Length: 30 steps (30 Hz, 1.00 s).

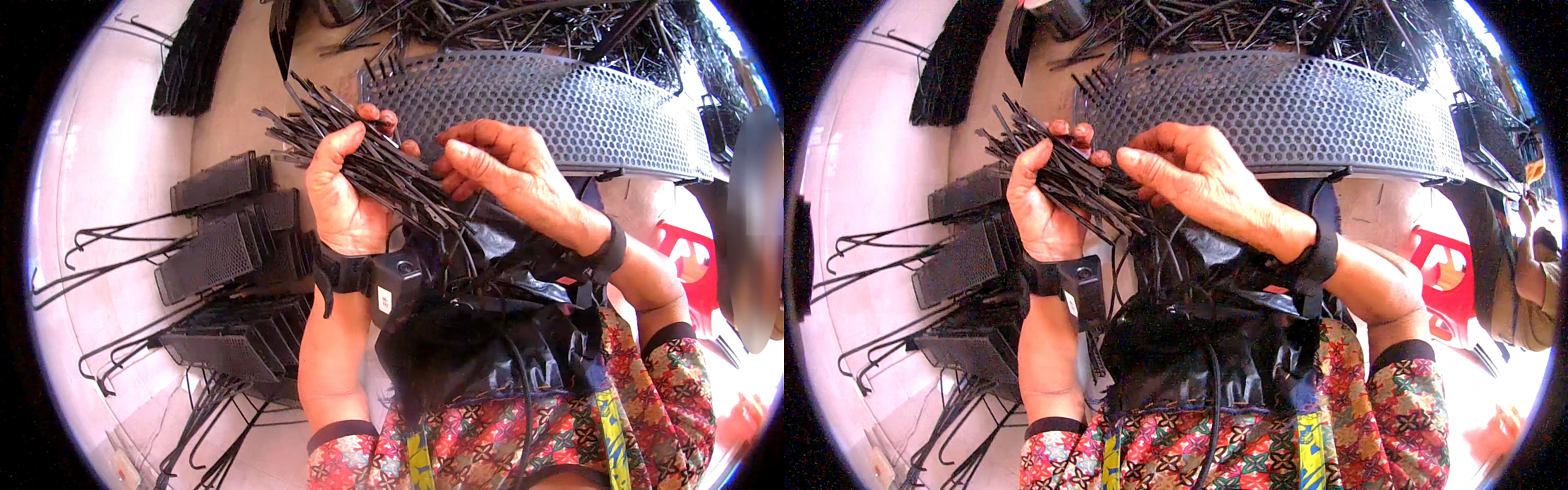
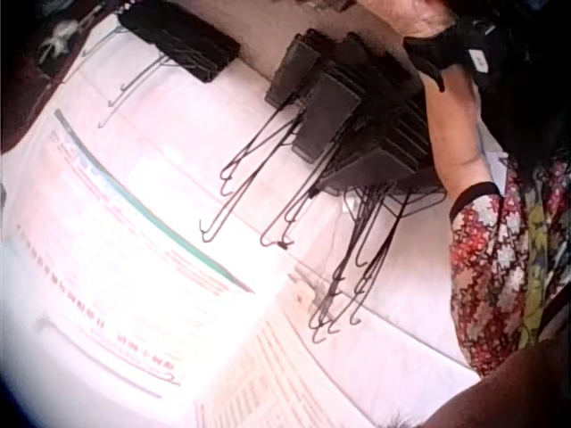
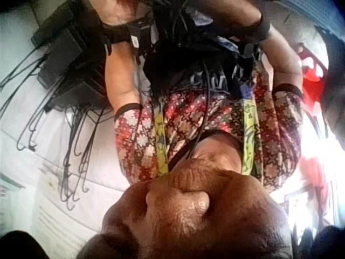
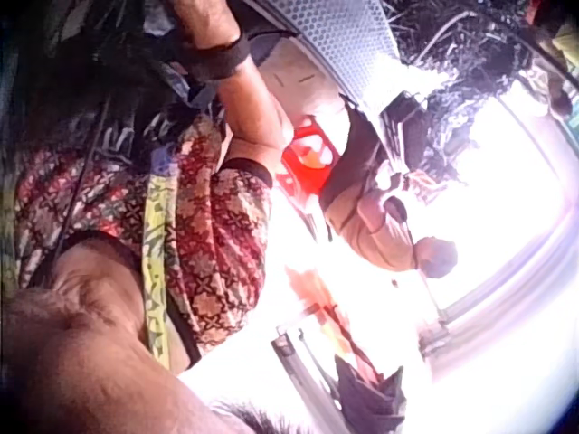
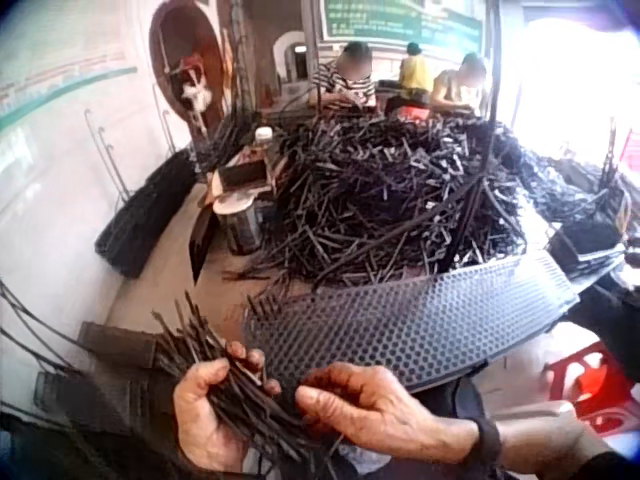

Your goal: The person inserts black plastic bristles into the holes of a curved gray plastic base by hand to assemble a brush.

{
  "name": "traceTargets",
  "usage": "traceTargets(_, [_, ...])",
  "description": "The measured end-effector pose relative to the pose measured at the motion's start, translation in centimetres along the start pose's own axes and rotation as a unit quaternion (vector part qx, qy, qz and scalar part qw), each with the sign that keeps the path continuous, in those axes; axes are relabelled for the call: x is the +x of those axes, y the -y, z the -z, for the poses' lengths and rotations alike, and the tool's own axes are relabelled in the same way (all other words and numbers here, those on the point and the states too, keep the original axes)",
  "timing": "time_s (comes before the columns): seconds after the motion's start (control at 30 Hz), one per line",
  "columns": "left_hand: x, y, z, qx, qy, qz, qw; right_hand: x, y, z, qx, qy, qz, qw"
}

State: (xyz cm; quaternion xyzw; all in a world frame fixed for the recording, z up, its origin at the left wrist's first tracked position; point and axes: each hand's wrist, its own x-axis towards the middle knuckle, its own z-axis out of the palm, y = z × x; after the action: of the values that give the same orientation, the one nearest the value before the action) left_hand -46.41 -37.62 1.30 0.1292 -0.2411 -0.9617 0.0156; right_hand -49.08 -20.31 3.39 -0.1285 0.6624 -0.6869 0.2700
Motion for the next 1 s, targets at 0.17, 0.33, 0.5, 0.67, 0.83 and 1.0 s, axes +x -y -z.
traceTargets(0.17, [-0.4,1.4,-2.3,0.023,-0.036,0.004,0.999,0.5,1.1,1.3,0.013,-0.050,0.026,0.998])
traceTargets(0.33, [-1.1,2.6,-2.4,0.042,0.016,0.092,0.995,2.4,2.5,2.7,-0.003,-0.050,0.035,0.998])
traceTargets(0.5, [-1.8,3.6,-1.5,0.056,0.052,0.146,0.986,3.8,2.0,2.7,0.086,-0.048,0.009,0.995])
traceTargets(0.67, [-2.2,3.5,-0.9,0.073,0.045,0.173,0.981,4.6,1.7,2.5,0.063,-0.005,0.034,0.997])
traceTargets(0.83, [-2.6,3.4,-0.9,0.087,0.031,0.172,0.981,4.8,1.7,2.8,0.039,0.024,-0.040,0.998])
traceTargets(1.0, [-2.7,3.2,-0.9,0.141,0.003,0.175,0.974,4.4,1.8,2.8,-0.002,0.013,-0.024,1.000])
